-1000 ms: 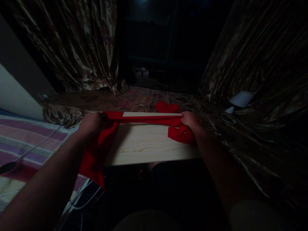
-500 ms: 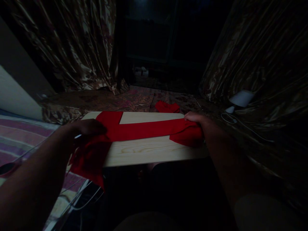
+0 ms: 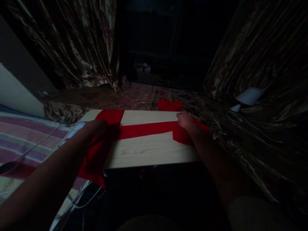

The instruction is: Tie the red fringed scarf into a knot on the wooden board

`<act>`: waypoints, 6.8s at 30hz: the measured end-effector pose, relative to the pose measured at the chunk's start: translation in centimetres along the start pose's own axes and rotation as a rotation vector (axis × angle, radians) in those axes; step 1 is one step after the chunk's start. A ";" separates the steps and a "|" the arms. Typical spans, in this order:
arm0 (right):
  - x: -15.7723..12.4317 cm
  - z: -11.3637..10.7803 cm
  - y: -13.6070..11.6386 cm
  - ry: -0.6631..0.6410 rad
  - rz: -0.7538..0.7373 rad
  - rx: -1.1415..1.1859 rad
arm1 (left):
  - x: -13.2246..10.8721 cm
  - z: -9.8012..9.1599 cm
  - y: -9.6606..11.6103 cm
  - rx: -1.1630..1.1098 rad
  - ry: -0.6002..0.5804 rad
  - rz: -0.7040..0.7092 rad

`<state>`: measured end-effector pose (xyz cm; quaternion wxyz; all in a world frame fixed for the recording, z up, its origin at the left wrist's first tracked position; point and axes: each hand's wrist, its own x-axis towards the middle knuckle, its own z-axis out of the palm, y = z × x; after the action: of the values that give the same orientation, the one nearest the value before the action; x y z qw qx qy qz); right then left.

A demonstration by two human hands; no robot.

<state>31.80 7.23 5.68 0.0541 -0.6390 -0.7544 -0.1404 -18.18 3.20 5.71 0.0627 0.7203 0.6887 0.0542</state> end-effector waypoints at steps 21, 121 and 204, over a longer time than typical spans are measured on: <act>-3.9 5.5 -2.3 -0.010 -0.121 0.826 | -4.9 7.6 7.1 -0.408 0.247 0.268; -6.9 1.5 -14.6 -0.187 -0.399 0.355 | -6.3 7.7 8.4 -0.148 0.414 0.488; -5.3 6.1 8.7 0.226 0.505 0.672 | -6.3 8.1 8.1 0.101 0.071 0.334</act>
<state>41.90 5.21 -0.30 0.3737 -0.7312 -0.5674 0.0615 -9.19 -3.56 -0.86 -0.0077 0.8246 0.5631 0.0546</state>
